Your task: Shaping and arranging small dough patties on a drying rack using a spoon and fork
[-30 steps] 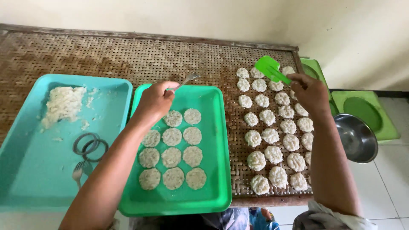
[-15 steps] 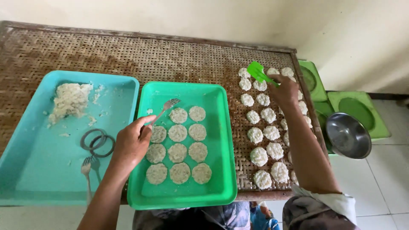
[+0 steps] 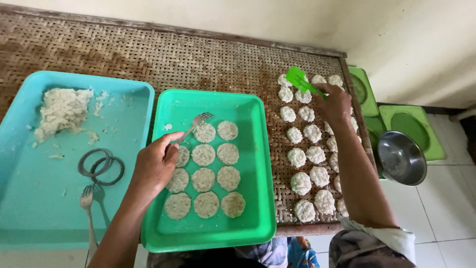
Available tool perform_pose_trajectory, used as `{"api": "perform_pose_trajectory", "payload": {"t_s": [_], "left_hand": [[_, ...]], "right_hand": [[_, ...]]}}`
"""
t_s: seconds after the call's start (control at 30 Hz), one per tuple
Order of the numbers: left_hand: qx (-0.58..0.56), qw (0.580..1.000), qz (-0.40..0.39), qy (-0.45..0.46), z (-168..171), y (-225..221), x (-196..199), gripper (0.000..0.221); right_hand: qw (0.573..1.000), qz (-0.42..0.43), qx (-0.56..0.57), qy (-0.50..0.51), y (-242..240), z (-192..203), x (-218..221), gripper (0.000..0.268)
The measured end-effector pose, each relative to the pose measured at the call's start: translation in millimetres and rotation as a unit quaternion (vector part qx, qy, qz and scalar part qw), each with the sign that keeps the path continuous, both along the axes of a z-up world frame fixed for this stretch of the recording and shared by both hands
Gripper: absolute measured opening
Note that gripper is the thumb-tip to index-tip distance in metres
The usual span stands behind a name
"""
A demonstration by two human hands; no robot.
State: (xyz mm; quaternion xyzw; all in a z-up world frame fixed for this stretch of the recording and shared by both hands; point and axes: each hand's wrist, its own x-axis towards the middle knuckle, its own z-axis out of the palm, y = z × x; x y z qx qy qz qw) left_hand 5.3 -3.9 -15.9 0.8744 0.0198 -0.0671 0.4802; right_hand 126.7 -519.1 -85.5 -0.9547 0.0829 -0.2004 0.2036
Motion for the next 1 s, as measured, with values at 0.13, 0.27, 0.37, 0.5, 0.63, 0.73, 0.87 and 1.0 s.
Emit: {"api": "perform_pose_trajectory", "payload": {"t_s": [0.13,0.27,0.37,0.5,0.63,0.73,0.87,1.0], "left_hand": [[0.003,1.0,0.001,-0.001,-0.4,0.6,-0.5,0.04],[0.005,1.0,0.005,0.004,3.6,1.3,-2.1,0.04],[0.009,1.0,0.0,0.003,7.5,1.7,-3.1,0.04],[0.016,1.0,0.0,0.009,11.0,-0.4,-3.2,0.04],[0.021,1.0,0.006,0.021,1.3,-1.7,-2.2,0.04],[0.01,1.0,0.009,0.018,1.4,0.4,-2.4,0.04],[0.013,1.0,-0.004,-0.004,0.2,1.8,-2.4,0.04],[0.015,1.0,0.004,0.008,4.5,3.4,-7.8,0.04]], "right_hand": [[1.0,0.007,-0.004,-0.007,16.8,6.4,-3.4,0.03],[0.998,0.031,-0.055,-0.014,21.4,12.2,-8.4,0.031],[0.999,0.013,-0.049,-0.005,7.7,14.9,-8.2,0.031],[0.996,-0.028,-0.078,0.025,-16.2,7.5,-2.8,0.028],[0.996,-0.042,-0.054,0.062,-10.2,-0.8,-4.5,0.025],[0.997,-0.051,-0.027,0.057,-2.9,-0.7,-4.5,0.026],[0.999,-0.038,-0.014,0.035,-1.6,2.4,-7.2,0.027],[0.999,-0.017,-0.042,0.005,-3.7,-0.4,-11.1,0.028]]}}
